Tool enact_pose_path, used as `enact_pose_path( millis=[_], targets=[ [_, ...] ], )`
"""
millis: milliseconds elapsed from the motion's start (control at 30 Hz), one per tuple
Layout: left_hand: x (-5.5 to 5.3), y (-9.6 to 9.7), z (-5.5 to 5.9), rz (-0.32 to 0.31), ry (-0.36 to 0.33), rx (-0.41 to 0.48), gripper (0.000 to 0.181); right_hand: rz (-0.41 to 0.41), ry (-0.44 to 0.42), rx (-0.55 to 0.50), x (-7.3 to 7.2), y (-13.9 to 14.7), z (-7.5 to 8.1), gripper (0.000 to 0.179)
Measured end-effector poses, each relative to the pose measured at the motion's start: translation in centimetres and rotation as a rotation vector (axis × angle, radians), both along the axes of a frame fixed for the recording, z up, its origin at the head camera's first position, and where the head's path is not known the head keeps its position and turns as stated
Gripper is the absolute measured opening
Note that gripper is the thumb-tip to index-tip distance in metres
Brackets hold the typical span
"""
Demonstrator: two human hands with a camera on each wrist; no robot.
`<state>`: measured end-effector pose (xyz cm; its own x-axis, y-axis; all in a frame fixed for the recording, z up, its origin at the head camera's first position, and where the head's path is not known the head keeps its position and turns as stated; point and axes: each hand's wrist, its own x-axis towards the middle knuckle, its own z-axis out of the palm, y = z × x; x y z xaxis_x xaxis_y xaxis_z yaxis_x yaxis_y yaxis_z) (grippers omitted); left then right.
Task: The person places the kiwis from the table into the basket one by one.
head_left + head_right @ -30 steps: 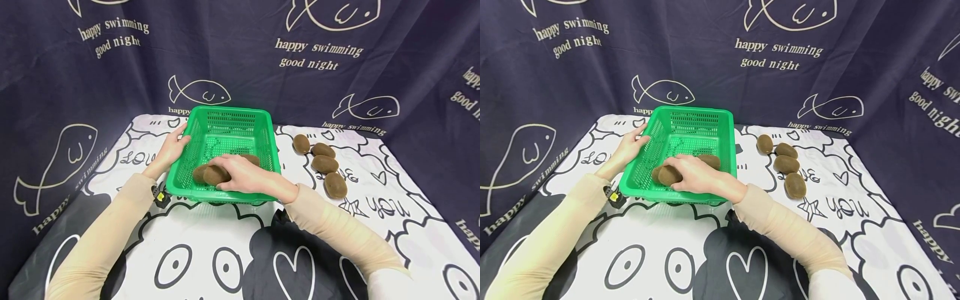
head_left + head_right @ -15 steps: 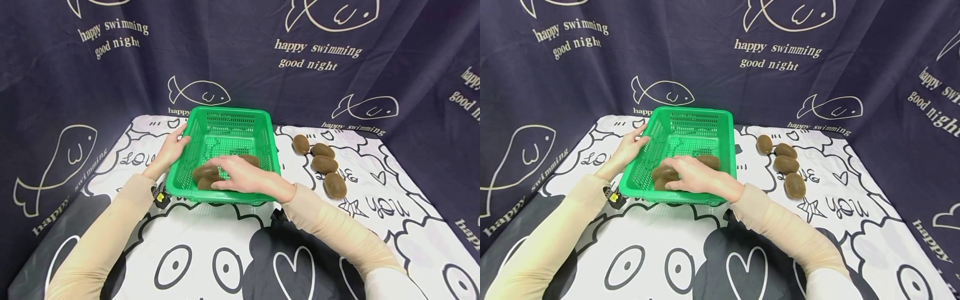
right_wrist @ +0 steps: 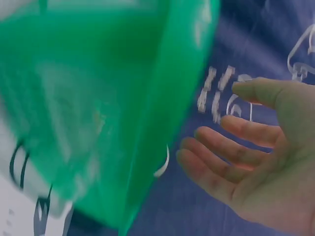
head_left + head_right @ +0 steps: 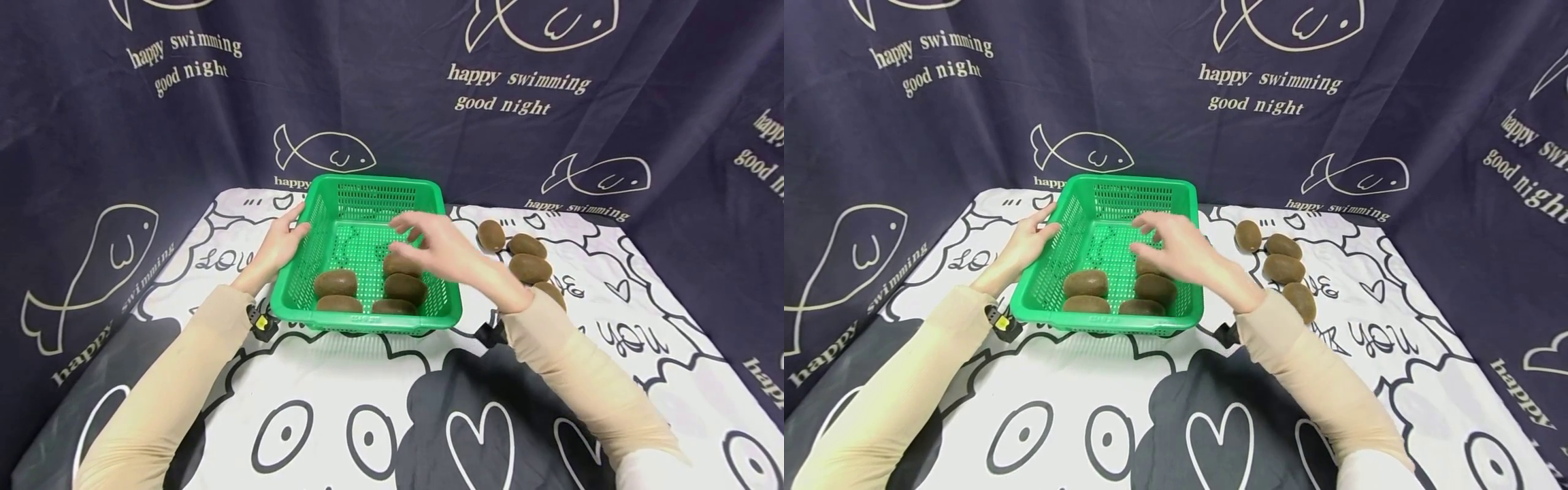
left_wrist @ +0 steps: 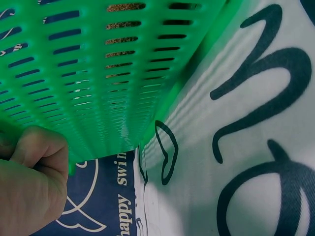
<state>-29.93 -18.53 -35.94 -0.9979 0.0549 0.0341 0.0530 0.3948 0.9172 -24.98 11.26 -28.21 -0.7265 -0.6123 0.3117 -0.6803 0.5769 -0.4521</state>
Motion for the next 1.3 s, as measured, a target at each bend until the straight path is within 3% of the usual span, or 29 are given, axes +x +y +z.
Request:
enact_pose_path(
  millis=[200, 333, 467, 700, 900, 1000, 1133, 1300],
  targets=[
    [0.1, 0.1, 0.1, 0.003, 0.005, 0.006, 0.057, -0.230, 0.073, 0.029, -2.5, 4.3, -0.2, 0.030],
    [0.1, 0.2, 0.3, 0.001, 0.015, -0.010, 0.057, -0.392, 0.087, 0.092, -2.8, 7.7, -1.0, 0.033],
    [0.1, 0.3, 0.4, 0.002, 0.010, -0.013, 0.057, -0.511, 0.079, 0.136, -1.7, 11.3, -1.8, 0.037],
    [0.2, 0.5, 0.4, -0.012, -0.014, 0.005, 0.057, -0.663, 0.061, 0.194, 1.4, 16.6, -3.4, 0.043],
    [0.3, 0.4, 0.3, -0.010, -0.010, 0.007, 0.057, -0.717, -0.032, 0.329, 3.3, 19.5, -5.5, 0.062],
    [0.3, 0.3, 0.3, -0.006, -0.003, 0.006, 0.057, -0.722, -0.115, 0.376, 3.7, 20.1, -6.3, 0.064],
    [0.1, 0.1, 0.3, -0.007, 0.002, 0.004, 0.057, -0.716, -0.193, 0.390, 3.9, 20.1, -7.1, 0.059],
    [0.1, 0.0, 0.3, -0.004, -0.008, 0.016, 0.057, -0.717, -0.195, 0.388, 3.5, 19.7, -7.8, 0.057]
  ],
)
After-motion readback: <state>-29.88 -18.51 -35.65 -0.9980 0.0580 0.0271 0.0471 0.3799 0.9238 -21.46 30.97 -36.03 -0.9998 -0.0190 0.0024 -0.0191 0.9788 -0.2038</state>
